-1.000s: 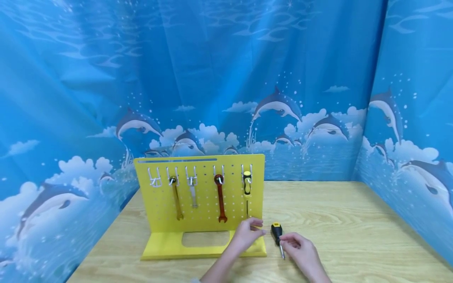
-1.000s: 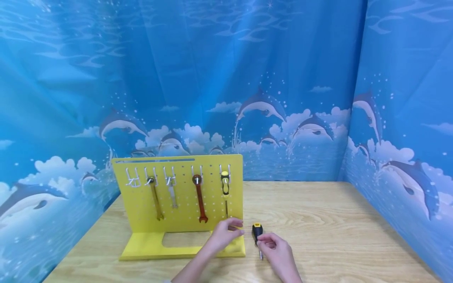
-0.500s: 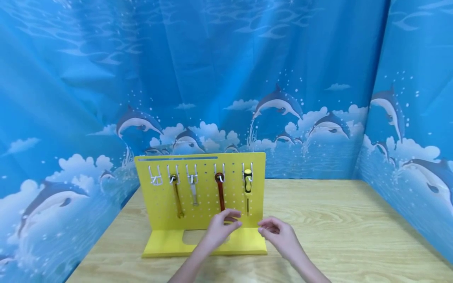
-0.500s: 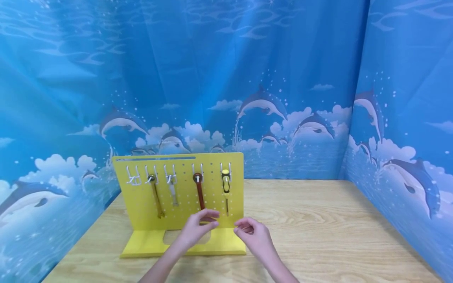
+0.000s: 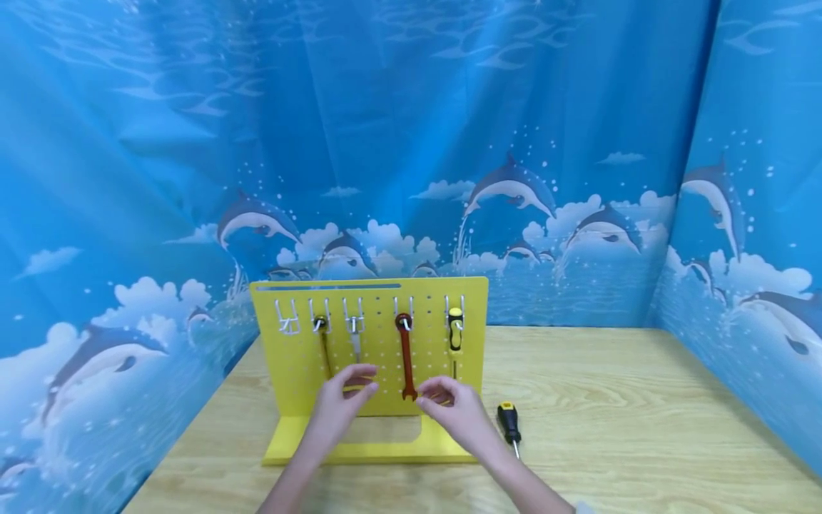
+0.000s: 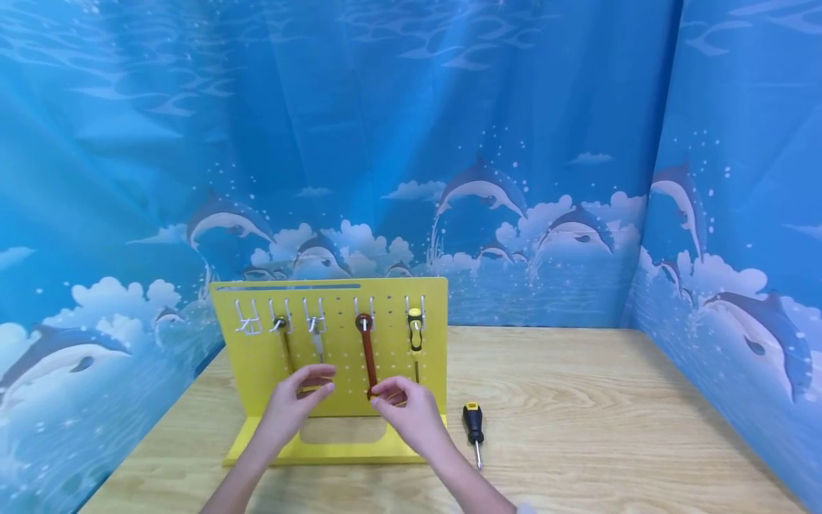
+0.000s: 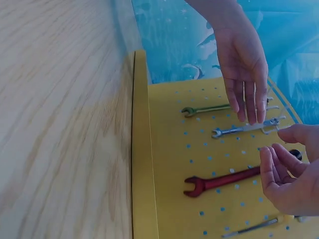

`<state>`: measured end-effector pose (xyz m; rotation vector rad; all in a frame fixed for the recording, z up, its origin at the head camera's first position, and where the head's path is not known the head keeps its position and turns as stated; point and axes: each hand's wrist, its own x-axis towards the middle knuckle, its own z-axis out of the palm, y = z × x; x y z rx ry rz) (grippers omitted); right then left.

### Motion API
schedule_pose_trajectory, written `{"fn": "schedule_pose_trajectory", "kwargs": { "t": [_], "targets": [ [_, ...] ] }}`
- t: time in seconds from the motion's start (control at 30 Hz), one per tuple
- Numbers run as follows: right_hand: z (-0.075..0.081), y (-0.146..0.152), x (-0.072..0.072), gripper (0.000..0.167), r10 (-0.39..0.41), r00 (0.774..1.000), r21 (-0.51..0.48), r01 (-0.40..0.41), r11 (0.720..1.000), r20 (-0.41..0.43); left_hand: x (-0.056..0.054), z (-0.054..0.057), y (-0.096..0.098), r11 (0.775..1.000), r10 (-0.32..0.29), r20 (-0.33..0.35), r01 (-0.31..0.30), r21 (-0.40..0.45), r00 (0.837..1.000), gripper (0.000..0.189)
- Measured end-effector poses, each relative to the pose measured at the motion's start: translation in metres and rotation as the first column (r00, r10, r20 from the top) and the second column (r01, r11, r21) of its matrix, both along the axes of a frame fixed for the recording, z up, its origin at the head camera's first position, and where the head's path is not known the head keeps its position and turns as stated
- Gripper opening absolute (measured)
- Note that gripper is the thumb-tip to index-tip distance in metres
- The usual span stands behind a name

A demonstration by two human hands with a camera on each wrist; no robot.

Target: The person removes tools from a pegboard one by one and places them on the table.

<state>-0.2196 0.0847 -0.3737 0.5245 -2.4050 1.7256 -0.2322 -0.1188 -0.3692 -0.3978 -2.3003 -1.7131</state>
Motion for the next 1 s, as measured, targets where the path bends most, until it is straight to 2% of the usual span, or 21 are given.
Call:
{"fn": "schedule_pose_trajectory", "kwargs": {
  "t": [0.1, 0.2, 0.4, 0.6, 0.7, 0.77, 0.9, 1.0],
  "targets": [
    [0.000, -0.016, -0.004, 0.022, 0.039, 0.999, -0.020, -0.039, 0.999, -0.019, -0.001, 0.003, -0.012, 0.995, 0.099, 0.016, -0.099, 0.005, 0.995, 0.027],
    [-0.002, -0.032, -0.009, 0.020, 0.065, 0.997, -0.047, -0.066, 0.997, -0.035, -0.005, 0.003, -0.021, 0.981, 0.189, 0.010, -0.189, 0.030, 0.982, 0.025],
    [-0.009, -0.063, -0.024, 0.020, 0.090, 0.995, -0.058, -0.092, 0.994, -0.041, -0.016, -0.001, -0.031, 0.936, 0.333, -0.016, -0.328, 0.131, 0.943, 0.025],
    [-0.019, -0.086, -0.038, 0.025, 0.143, 0.989, -0.099, -0.145, 0.985, -0.019, -0.031, -0.008, -0.034, 0.884, 0.440, -0.084, -0.415, 0.214, 0.894, 0.027],
    [-0.021, -0.094, -0.042, 0.030, 0.176, 0.984, -0.138, -0.171, 0.976, 0.024, -0.037, -0.010, -0.034, 0.866, 0.472, -0.114, -0.436, 0.243, 0.874, 0.025],
    [-0.022, -0.098, -0.044, 0.033, 0.191, 0.981, -0.150, -0.184, 0.971, 0.037, -0.040, -0.011, -0.033, 0.865, 0.478, -0.135, -0.440, 0.241, 0.868, 0.023],
    [-0.025, -0.104, -0.047, 0.036, 0.189, 0.982, -0.103, -0.186, 0.977, 0.021, -0.043, -0.012, -0.033, 0.871, 0.479, -0.162, -0.444, 0.211, 0.863, 0.020],
    [-0.029, -0.107, -0.048, 0.036, 0.173, 0.985, -0.022, -0.174, 0.985, -0.010, -0.044, -0.010, -0.032, 0.875, 0.471, -0.149, -0.440, 0.202, 0.869, 0.019]
  ]
}}
